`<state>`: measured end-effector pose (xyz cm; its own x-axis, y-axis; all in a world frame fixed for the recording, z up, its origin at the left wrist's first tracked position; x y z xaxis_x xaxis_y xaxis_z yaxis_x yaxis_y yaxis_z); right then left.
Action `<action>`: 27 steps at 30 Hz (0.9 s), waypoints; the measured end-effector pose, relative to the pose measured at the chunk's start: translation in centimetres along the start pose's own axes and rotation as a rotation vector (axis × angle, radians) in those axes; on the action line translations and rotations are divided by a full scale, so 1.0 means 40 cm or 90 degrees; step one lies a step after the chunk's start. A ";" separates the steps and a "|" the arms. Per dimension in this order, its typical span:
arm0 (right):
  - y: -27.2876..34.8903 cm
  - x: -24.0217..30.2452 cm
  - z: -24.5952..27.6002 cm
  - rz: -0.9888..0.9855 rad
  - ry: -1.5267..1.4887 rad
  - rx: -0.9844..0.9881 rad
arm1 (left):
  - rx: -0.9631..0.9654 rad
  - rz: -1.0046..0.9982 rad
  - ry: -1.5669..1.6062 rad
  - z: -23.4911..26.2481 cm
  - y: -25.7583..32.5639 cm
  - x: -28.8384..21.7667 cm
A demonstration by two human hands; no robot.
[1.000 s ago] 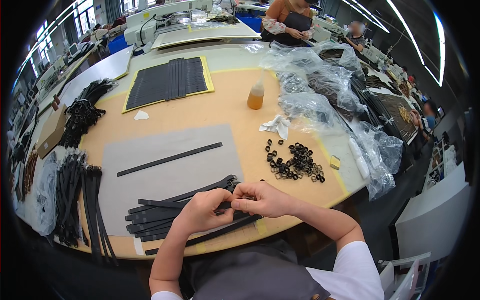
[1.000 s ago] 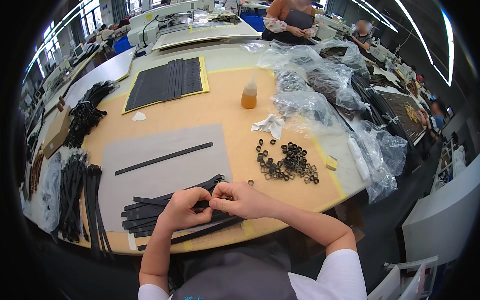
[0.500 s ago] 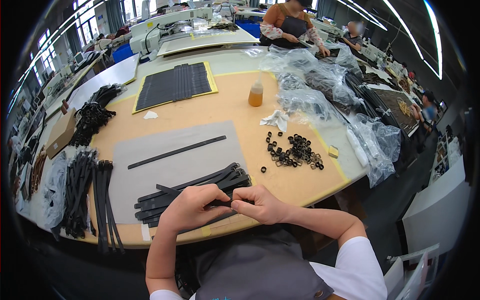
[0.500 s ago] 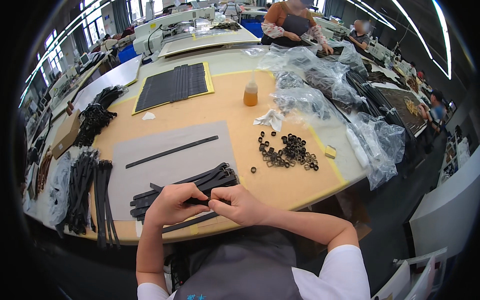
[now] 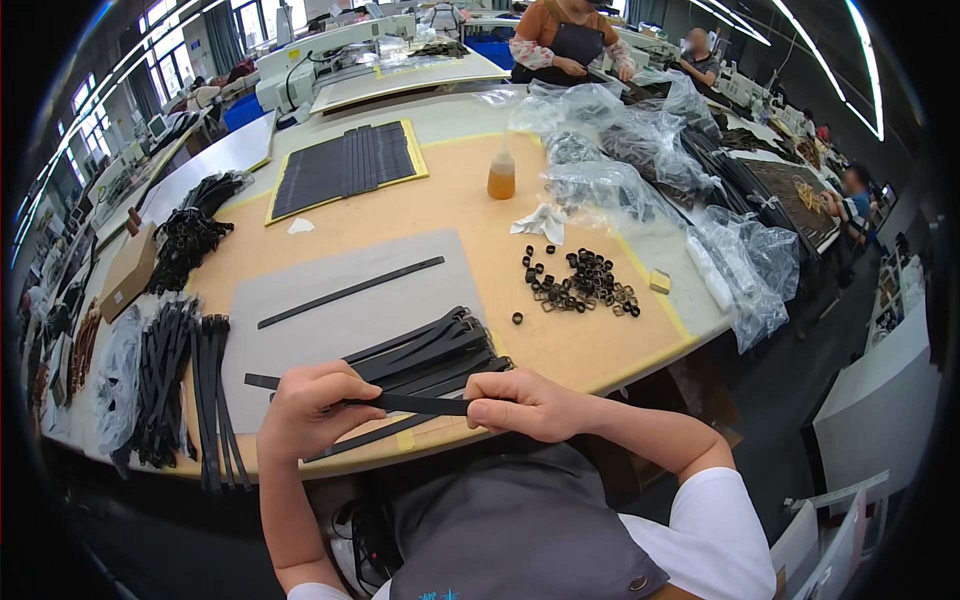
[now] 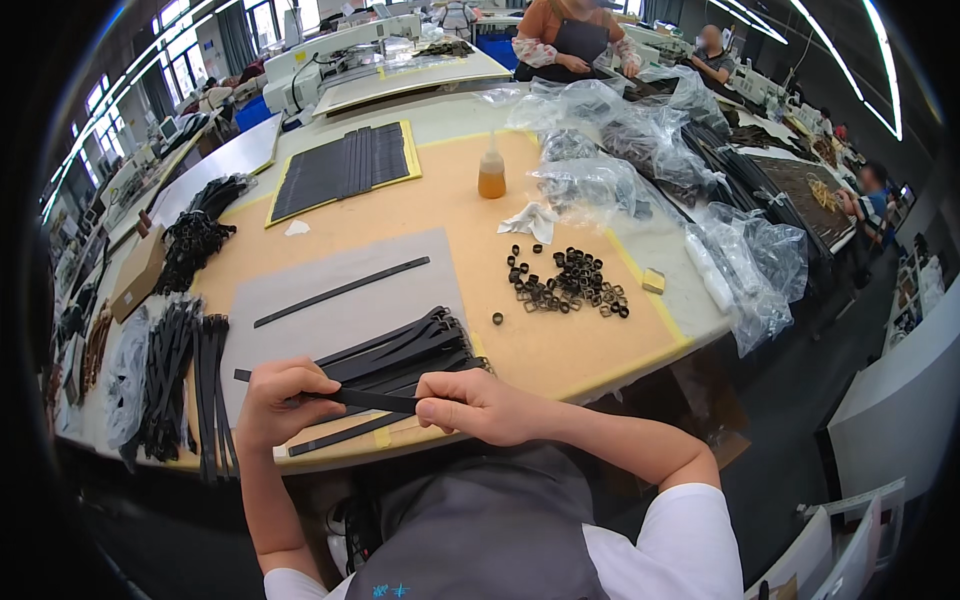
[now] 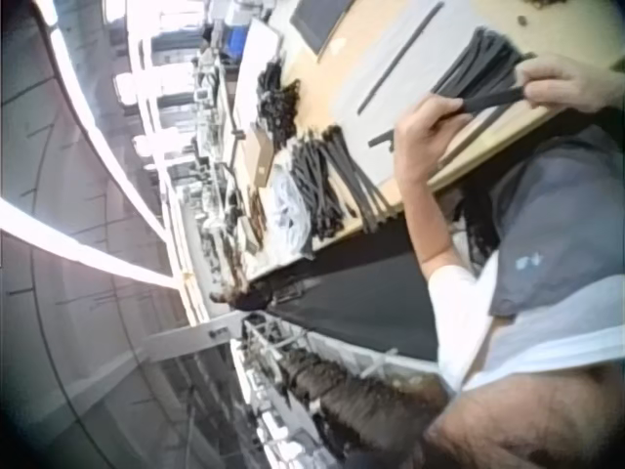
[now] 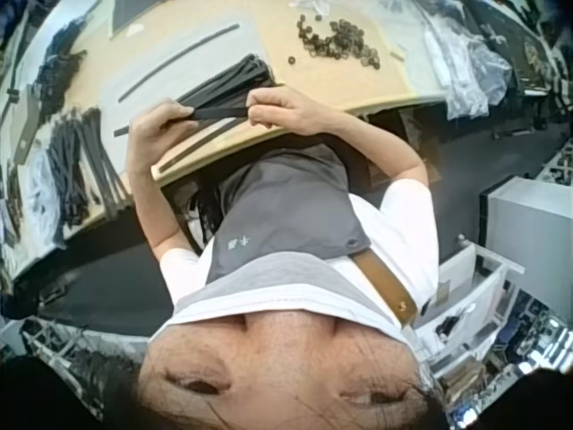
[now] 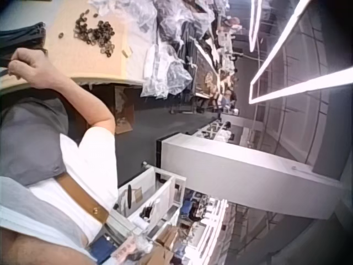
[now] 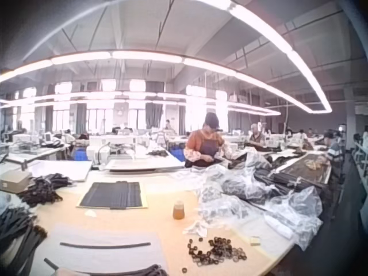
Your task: The person assembles black straps by inserting small black plastic buckles into the ends of the straps. They work at a table in a factory setting, handling the components one at a time and stacking the finished straps on a yellow mat.
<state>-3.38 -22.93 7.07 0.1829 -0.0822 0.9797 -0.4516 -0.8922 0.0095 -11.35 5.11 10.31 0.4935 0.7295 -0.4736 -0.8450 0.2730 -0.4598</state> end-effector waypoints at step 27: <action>-0.620 -0.187 0.434 -0.099 0.473 -0.033 | -0.057 0.194 -0.199 -0.180 0.005 0.297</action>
<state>21.62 -7.93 -3.97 -0.3803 0.3800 0.8432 -0.5129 -0.8453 0.1496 -4.18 9.32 -0.81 0.1277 0.9264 -0.3543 -0.9140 -0.0288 -0.4047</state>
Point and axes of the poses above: each hand's wrist, its own y-axis away from the middle knuckle, its own z-axis out of the back of the hand, x = y × z, the point moved 2 cm from there along -y, towards the middle knuckle, and after that the axes turned 12 degrees about -y, right-handed, at the moved point
